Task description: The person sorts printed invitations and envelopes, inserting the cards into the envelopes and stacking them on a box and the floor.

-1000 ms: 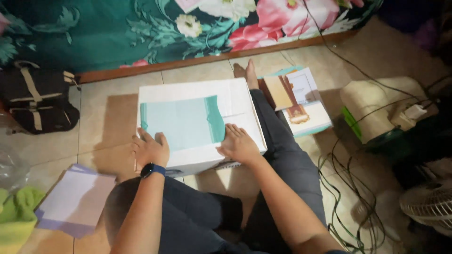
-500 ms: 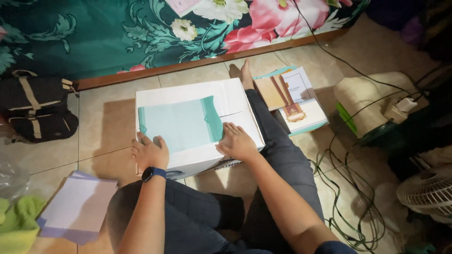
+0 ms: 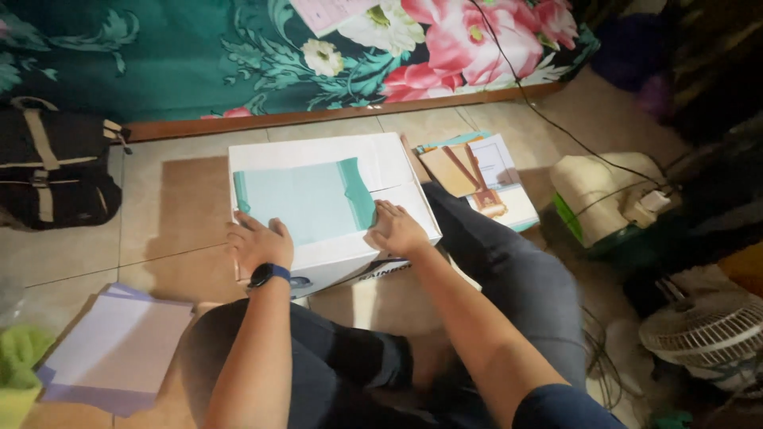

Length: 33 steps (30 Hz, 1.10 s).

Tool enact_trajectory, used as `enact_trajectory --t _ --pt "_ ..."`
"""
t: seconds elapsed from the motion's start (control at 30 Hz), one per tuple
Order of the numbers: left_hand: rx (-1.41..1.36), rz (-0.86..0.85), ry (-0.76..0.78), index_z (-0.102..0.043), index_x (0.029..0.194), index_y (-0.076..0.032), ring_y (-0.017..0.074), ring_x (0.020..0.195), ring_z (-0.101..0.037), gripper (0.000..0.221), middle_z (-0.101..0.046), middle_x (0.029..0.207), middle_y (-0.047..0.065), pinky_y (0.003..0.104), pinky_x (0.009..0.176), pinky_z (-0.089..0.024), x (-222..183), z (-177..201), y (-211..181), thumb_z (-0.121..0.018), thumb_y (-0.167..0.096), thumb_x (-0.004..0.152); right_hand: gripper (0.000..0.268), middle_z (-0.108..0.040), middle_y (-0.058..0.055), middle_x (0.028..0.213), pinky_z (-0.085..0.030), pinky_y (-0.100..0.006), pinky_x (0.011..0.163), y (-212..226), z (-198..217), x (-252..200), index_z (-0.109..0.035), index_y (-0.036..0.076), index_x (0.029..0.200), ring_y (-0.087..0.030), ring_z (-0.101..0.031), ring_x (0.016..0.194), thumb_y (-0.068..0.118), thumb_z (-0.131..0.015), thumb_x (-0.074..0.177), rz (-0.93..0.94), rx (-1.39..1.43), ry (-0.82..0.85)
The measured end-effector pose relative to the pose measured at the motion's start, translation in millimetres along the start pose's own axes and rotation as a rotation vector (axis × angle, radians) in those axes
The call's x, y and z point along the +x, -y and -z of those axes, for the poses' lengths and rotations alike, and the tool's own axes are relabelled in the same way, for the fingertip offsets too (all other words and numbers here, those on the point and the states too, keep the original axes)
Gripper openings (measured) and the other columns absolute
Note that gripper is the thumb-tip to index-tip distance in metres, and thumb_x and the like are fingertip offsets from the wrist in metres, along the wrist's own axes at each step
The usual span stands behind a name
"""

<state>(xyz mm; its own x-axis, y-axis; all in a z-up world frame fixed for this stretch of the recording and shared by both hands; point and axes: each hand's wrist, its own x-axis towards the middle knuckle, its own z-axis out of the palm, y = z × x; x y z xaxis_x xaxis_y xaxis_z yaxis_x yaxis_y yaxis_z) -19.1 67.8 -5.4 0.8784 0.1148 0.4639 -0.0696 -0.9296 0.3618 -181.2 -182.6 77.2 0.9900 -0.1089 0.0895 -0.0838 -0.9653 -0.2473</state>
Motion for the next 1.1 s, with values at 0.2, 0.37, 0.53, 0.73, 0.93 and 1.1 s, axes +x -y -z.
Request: enact_trajectory --t 0.2,0.37,0.53,0.73,0.93,1.1 --pt "0.009 0.040 0.144 -0.038 0.156 0.002 0.0476 0.131 -0.044 0.086 -0.046 0.145 0.033 0.054 0.111 -0.030 13 20 -9 -0.062 -0.051 0.092 0.079 -0.048 -0.018 0.156 -0.032 -0.048 0.122 3 -2 15 -0.048 0.000 0.148 -0.031 -0.043 0.148 0.053 -0.057 0.090 0.014 -0.045 -0.008" --pt "0.013 0.024 0.205 -0.035 0.157 0.002 0.0468 0.133 -0.044 0.085 -0.046 0.145 0.032 0.054 0.111 -0.029 24 24 -6 -0.058 -0.051 0.094 0.078 -0.049 -0.018 0.155 -0.033 -0.049 0.121 4 -7 25 -0.048 0.000 0.148 -0.031 -0.044 0.147 0.052 -0.058 0.091 0.008 -0.058 -0.023" --pt "0.005 0.026 0.187 -0.032 0.158 0.002 0.0480 0.138 -0.041 0.088 -0.043 0.150 0.035 0.056 0.115 -0.026 28 -1 -8 -0.065 -0.046 0.093 0.078 -0.051 -0.021 0.153 -0.035 -0.051 0.120 -18 -26 33 -0.050 -0.003 0.147 -0.033 -0.045 0.146 0.052 -0.057 0.091 0.016 -0.064 -0.037" --pt "-0.096 0.043 0.119 -0.030 0.157 0.006 0.0533 0.136 -0.040 0.093 -0.042 0.148 0.039 0.059 0.114 -0.025 42 -25 -14 -0.074 -0.040 0.089 0.079 -0.049 -0.019 0.155 -0.032 -0.050 0.122 -23 -10 40 -0.047 -0.001 0.149 -0.034 -0.043 0.147 0.052 -0.058 0.091 0.045 -0.038 -0.051" --pt "-0.031 -0.027 0.178 -0.032 0.158 0.001 0.0492 0.134 -0.044 0.093 -0.045 0.145 0.031 0.060 0.109 -0.032 48 -29 -33 -0.064 -0.049 0.087 0.084 -0.048 -0.015 0.157 -0.030 -0.045 0.125 -43 5 38 -0.048 0.002 0.149 -0.028 -0.041 0.149 0.059 -0.056 0.089 -0.002 0.049 -0.045" --pt "0.025 0.066 0.530 -0.002 0.165 -0.011 0.0478 0.151 -0.024 0.104 -0.021 0.163 0.026 0.067 0.118 -0.022 41 -7 -55 -0.048 -0.065 0.089 0.090 -0.044 -0.014 0.160 -0.028 -0.044 0.125 -72 9 30 -0.044 0.003 0.152 -0.026 -0.038 0.151 0.066 -0.052 0.088 -0.011 0.067 0.017"
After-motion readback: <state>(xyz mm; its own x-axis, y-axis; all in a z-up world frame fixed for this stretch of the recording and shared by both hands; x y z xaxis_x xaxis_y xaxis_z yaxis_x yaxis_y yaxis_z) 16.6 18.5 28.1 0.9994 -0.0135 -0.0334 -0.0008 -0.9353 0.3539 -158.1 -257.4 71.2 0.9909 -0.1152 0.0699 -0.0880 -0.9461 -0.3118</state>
